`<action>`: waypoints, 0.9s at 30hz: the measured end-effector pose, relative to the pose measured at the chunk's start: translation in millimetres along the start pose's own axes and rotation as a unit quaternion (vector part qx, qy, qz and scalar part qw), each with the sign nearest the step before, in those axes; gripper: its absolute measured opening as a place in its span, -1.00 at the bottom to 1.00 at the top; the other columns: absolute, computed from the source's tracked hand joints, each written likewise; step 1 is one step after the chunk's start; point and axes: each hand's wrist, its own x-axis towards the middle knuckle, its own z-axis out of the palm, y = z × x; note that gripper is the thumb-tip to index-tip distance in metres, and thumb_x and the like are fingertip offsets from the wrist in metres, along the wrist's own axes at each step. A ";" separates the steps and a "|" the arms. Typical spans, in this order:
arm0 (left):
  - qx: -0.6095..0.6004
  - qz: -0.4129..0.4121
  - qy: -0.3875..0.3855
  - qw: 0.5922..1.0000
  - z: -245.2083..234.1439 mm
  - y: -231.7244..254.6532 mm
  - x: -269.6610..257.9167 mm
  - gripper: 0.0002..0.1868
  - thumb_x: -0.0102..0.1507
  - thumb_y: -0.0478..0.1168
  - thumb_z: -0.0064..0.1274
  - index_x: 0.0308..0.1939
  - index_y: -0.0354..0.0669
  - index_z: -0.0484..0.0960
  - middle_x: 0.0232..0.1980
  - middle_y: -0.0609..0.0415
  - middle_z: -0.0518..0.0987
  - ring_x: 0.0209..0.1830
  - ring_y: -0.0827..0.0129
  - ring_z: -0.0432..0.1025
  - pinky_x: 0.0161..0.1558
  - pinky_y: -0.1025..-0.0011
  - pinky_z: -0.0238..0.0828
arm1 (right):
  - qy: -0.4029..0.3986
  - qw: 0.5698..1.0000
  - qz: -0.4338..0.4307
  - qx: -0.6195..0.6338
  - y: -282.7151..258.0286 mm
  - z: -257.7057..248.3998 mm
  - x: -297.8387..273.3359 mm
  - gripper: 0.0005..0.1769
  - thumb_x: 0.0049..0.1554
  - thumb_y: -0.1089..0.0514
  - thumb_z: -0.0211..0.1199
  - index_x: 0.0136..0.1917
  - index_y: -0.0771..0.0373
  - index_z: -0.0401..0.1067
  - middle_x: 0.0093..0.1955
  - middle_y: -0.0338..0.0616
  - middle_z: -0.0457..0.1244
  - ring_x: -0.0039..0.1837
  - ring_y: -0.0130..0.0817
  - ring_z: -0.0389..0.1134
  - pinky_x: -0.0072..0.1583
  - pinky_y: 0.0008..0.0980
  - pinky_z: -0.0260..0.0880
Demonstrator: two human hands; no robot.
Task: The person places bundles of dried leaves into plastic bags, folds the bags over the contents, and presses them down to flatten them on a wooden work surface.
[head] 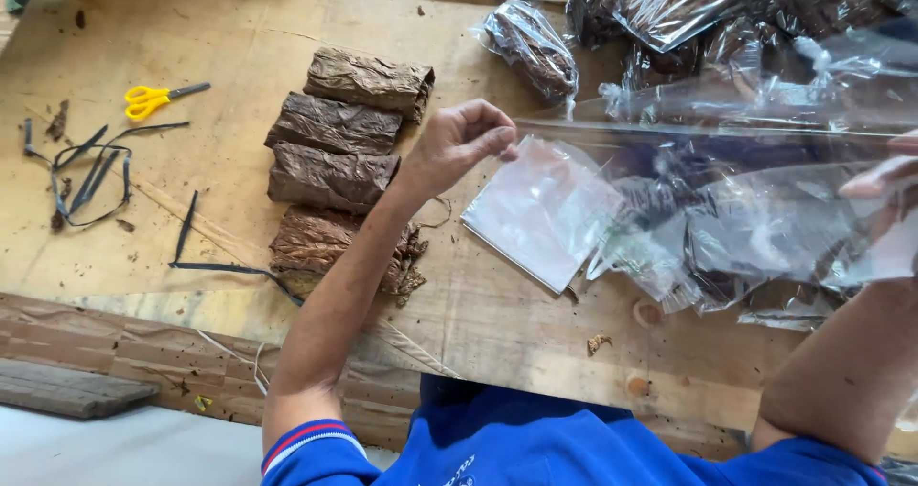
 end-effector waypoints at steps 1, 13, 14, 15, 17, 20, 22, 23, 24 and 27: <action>-0.034 -0.001 0.035 0.999 -3.1 9.6 -4.8 -0.85 0.38 -0.26 0.11 -0.03 -0.28 0.58 -0.18 -0.06 0.69 -0.22 0.38 0.64 -0.14 0.59 0.68 | -0.031 0.993 -0.009 0.114 17.3 -1.1 -6.7 -0.36 0.46 -0.28 0.01 0.65 0.07 0.20 0.56 -0.29 0.17 0.39 -0.36 0.32 0.46 -0.47 0.40; -0.234 -0.093 0.318 0.914 55.3 12.6 -85.4 -0.71 0.29 -0.05 0.17 -0.14 -0.22 0.66 -0.23 -0.01 0.69 -0.31 0.40 0.58 -0.19 0.51 0.60 | 0.176 0.952 0.122 0.219 -184.4 202.3 2.8 -0.91 0.39 0.21 0.22 0.01 0.23 0.40 -0.12 0.02 0.37 -0.34 -0.32 0.38 -0.30 -0.51 0.46; -0.231 -0.072 0.369 0.897 51.5 11.1 -85.7 -0.77 0.32 -0.11 0.19 -0.21 -0.23 0.64 -0.34 0.05 0.63 -0.38 0.48 0.51 -0.22 0.51 0.54 | 0.158 0.953 0.118 0.229 -185.4 202.8 0.7 -0.89 0.36 0.21 0.21 -0.02 0.26 0.43 -0.15 -0.02 0.37 -0.34 -0.34 0.40 -0.36 -0.54 0.46; -0.229 -0.067 0.357 0.903 52.2 14.9 -89.1 -0.77 0.32 -0.11 0.19 -0.21 -0.23 0.64 -0.34 0.05 0.63 -0.38 0.48 0.51 -0.22 0.51 0.54 | 0.172 0.952 0.111 0.228 -185.9 201.4 -7.2 -0.89 0.36 0.21 0.21 -0.02 0.26 0.43 -0.15 -0.02 0.37 -0.34 -0.34 0.40 -0.36 -0.54 0.46; -0.193 -0.073 0.375 0.904 51.9 21.4 -97.5 -0.74 0.29 -0.20 0.20 -0.06 -0.35 0.64 -0.45 -0.04 0.61 -0.44 0.38 0.52 -0.15 0.42 0.58 | 0.152 0.958 0.202 0.139 -186.4 201.1 -23.3 -0.95 0.30 0.25 0.24 -0.03 0.24 0.49 -0.22 -0.09 0.40 -0.35 -0.45 0.41 -0.35 -0.56 0.47; -0.113 -0.099 0.384 0.911 44.0 14.5 -112.8 -0.73 0.31 -0.12 0.13 -0.14 -0.30 0.64 -0.35 -0.19 0.75 -0.42 0.27 0.66 -0.15 0.38 0.64 | 0.159 0.947 0.242 0.141 -174.4 210.7 -44.3 -0.96 0.21 0.31 0.28 -0.05 0.34 0.52 -0.28 -0.02 0.40 -0.32 -0.33 0.42 -0.23 -0.44 0.55; -0.105 -0.077 0.385 0.914 37.2 15.1 -117.1 -0.78 0.30 -0.15 0.18 -0.17 -0.27 0.69 -0.31 -0.08 0.75 -0.35 0.36 0.62 -0.12 0.46 0.59 | 0.149 0.929 0.267 0.207 -159.9 223.1 -55.0 -0.97 0.19 0.30 0.30 -0.07 0.31 0.51 -0.28 -0.04 0.39 -0.32 -0.31 0.42 -0.25 -0.41 0.55; -0.096 -0.060 0.400 0.910 38.1 13.9 -125.2 -0.83 0.28 -0.18 0.23 -0.21 -0.24 0.75 -0.27 0.04 0.74 -0.27 0.45 0.59 -0.10 0.54 0.54 | 0.125 0.907 0.294 0.274 -153.6 228.1 -65.6 -0.98 0.17 0.28 0.32 -0.10 0.28 0.50 -0.28 -0.07 0.38 -0.33 -0.30 0.42 -0.26 -0.37 0.54; -0.101 -0.070 0.391 0.912 33.2 11.2 -122.1 -0.83 0.28 -0.18 0.23 -0.21 -0.24 0.75 -0.27 0.04 0.74 -0.27 0.45 0.59 -0.10 0.54 0.54 | 0.133 0.905 0.303 0.268 -144.2 237.7 -66.8 -0.98 0.17 0.28 0.32 -0.10 0.28 0.50 -0.28 -0.07 0.38 -0.33 -0.30 0.42 -0.26 -0.37 0.54; -0.074 -0.007 0.390 0.918 25.2 9.9 -124.0 -0.92 0.32 -0.28 0.17 -0.29 -0.11 0.65 -0.28 0.05 0.68 -0.29 0.42 0.61 -0.42 0.67 0.48 | 0.128 0.865 0.319 0.366 -127.1 265.4 -77.2 -0.85 0.11 0.27 0.39 -0.17 0.29 0.42 -0.30 -0.06 0.32 -0.32 -0.25 0.38 -0.22 -0.40 0.45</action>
